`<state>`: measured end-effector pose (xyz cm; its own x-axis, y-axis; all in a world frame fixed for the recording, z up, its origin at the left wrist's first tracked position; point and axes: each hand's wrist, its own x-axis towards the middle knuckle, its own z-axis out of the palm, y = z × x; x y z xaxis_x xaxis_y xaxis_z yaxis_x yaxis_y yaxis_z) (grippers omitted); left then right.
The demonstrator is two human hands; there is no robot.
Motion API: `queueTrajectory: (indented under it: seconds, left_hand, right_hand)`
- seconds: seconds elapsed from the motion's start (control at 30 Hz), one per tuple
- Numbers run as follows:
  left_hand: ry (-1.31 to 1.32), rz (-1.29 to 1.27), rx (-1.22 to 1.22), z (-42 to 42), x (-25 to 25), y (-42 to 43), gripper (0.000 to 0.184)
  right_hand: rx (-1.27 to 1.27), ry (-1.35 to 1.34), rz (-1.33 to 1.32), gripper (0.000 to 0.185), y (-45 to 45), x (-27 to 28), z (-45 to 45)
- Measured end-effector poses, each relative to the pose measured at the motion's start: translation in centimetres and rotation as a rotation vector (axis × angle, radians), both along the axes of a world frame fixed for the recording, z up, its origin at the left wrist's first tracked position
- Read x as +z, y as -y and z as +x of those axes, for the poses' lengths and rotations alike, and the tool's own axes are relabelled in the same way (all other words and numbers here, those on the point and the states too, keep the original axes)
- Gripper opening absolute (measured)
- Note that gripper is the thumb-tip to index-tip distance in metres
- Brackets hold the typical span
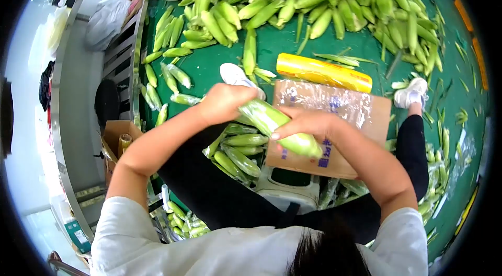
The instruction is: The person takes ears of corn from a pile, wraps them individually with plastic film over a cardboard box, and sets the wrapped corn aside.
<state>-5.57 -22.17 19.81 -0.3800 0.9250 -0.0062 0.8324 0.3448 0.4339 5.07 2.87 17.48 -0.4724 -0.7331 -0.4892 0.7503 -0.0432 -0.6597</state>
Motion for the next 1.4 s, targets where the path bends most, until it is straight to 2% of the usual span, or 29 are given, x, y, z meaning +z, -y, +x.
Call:
queueTrajectory:
  seconds: [0.07, 0.1, 0.13, 0.17, 0.2, 0.23, 0.27, 0.33, 0.43, 0.47, 0.53, 0.57, 0.6, 0.63, 0.67, 0.7, 0.73, 0.77, 0.8, 0.87, 0.93, 1.0, 1.07, 1.1, 1.2, 1.23, 1.27, 1.33, 1.4]
  left_hand:
    - [0.064, -0.177, 0.232, -2.9, 0.1, 5.3, 0.030]
    - [0.177, -0.057, 0.300, -4.7, -2.0, 9.4, 0.024]
    - [0.293, 0.064, 0.363, -6.3, -4.0, 13.6, 0.019]
    - [0.621, -0.125, 0.675, -7.2, -3.1, 16.7, 0.016]
    - [0.945, -0.321, 0.982, -7.4, -2.0, 19.8, 0.013]
    - [1.099, -0.136, 1.266, -6.4, -3.3, 23.9, 0.013]
    - [1.122, -0.117, 1.446, -4.7, -4.0, 27.8, 0.012]
    - [0.977, -0.098, 1.639, 0.9, -6.1, 34.6, 0.011]
    - [0.536, -0.752, 1.282, 10.2, -10.5, 47.1, 0.036]
    - [0.386, -0.848, 1.206, 11.4, -11.1, 49.7, 0.045]
    - [0.083, -0.724, 1.263, 9.0, -11.9, 49.9, 0.052]
    - [-0.057, -0.648, 1.279, 7.7, -12.8, 49.4, 0.056]
    - [-0.187, -0.563, 1.283, 5.9, -14.1, 48.3, 0.059]
    - [-0.097, -0.816, 0.959, 1.4, -11.1, 41.5, 0.067]
    - [-0.012, -0.959, 0.609, -3.5, -7.7, 33.6, 0.076]
    - [-0.313, -0.466, 0.515, -6.5, -3.5, 21.8, 0.083]
    - [-0.401, -0.232, 0.302, -9.1, -1.7, 13.5, 0.083]
    - [-0.363, -0.196, 0.108, -9.3, -0.8, 6.7, 0.080]
    - [-0.326, -0.169, -0.081, -8.5, -0.3, 1.8, 0.078]
    - [-0.046, -0.136, -0.254, -7.5, -3.5, -3.7, 0.073]
    - [0.088, -0.150, -0.230, -4.9, -6.0, -8.5, 0.067]
    - [0.071, -0.026, -0.104, -1.0, -8.0, -12.3, 0.063]
    - [0.039, 0.075, 0.009, 1.9, -10.8, -15.7, 0.061]
    - [0.061, -0.029, 0.056, 2.8, -11.1, -17.1, 0.065]
    - [-0.030, -0.115, 0.090, 4.2, -13.8, -18.1, 0.070]
    - [-0.070, -0.182, 0.079, 4.3, -13.8, -17.8, 0.074]
    - [-0.072, -0.198, 0.066, 4.3, -13.8, -17.7, 0.074]
    - [-0.065, -0.235, 0.038, 4.9, -13.7, -17.5, 0.073]
    - [-0.102, -0.234, 0.054, 4.9, -13.9, -18.3, 0.070]
  right_hand:
    - [0.039, -0.925, 0.472, 0.092, 2.8, -1.0, -4.0]
    - [-0.052, -1.241, 0.834, 0.091, 5.0, -1.0, -5.6]
    - [0.071, -1.471, 1.010, 0.083, 5.8, -2.2, -8.5]
    - [0.156, -1.679, 1.020, 0.073, 5.6, -5.3, -12.2]
    - [-0.076, -1.568, 0.953, 0.067, 5.6, -10.8, -16.3]
    - [-0.543, -1.403, 0.929, 0.060, 6.5, -16.0, -20.3]
    - [-0.420, -0.951, 1.179, 0.059, 7.0, -17.0, -23.2]
    - [-0.465, -0.649, 1.316, 0.077, 10.4, -25.6, -27.2]
    - [-0.453, -0.201, 1.290, 0.090, 15.4, -29.1, -28.9]
    - [-0.453, -0.152, 1.233, 0.092, 15.6, -29.3, -28.8]
    - [-0.558, -0.166, 1.096, 0.080, 16.2, -30.6, -28.5]
    - [-0.748, -0.076, 0.858, 0.067, 16.4, -30.2, -27.5]
    - [-0.956, 0.181, 0.347, 0.058, 17.4, -31.7, -26.7]
    - [-0.874, 0.360, 0.089, 0.051, 15.9, -27.0, -24.1]
    - [-0.771, 0.251, 0.053, 0.048, 14.0, -21.8, -21.1]
    - [-0.754, 0.038, 0.219, 0.056, 12.6, -17.3, -17.8]
    - [-0.709, -0.187, 0.310, 0.073, 11.7, -16.8, -14.5]
    - [-0.616, -0.724, 0.777, 0.080, 10.3, -14.2, -10.8]
    - [-0.554, -0.701, 0.727, 0.075, 8.1, -10.0, -7.6]
    - [-0.708, -0.476, 0.346, 0.070, 3.5, -8.0, -1.2]
    - [-1.108, -0.160, 0.484, 0.060, -3.0, -8.3, 6.1]
    - [-1.229, -0.140, 1.297, 0.048, -8.2, -7.5, 11.1]
    - [-1.002, -0.347, 1.780, 0.039, -9.9, -11.5, 12.8]
    - [-0.860, -0.451, 2.000, 0.036, -10.4, -13.9, 13.2]
    - [-1.061, -0.300, 1.409, 0.031, -12.0, -18.2, 14.6]
    - [-1.359, -0.124, 0.943, 0.026, -12.5, -18.0, 15.9]
    - [-1.521, 0.053, 0.553, 0.020, -12.7, -13.6, 16.4]
    - [-1.657, -0.167, 0.569, 0.016, -11.9, -11.1, 14.5]
    - [-1.379, -0.746, 0.951, 0.028, -11.4, -11.6, 10.3]
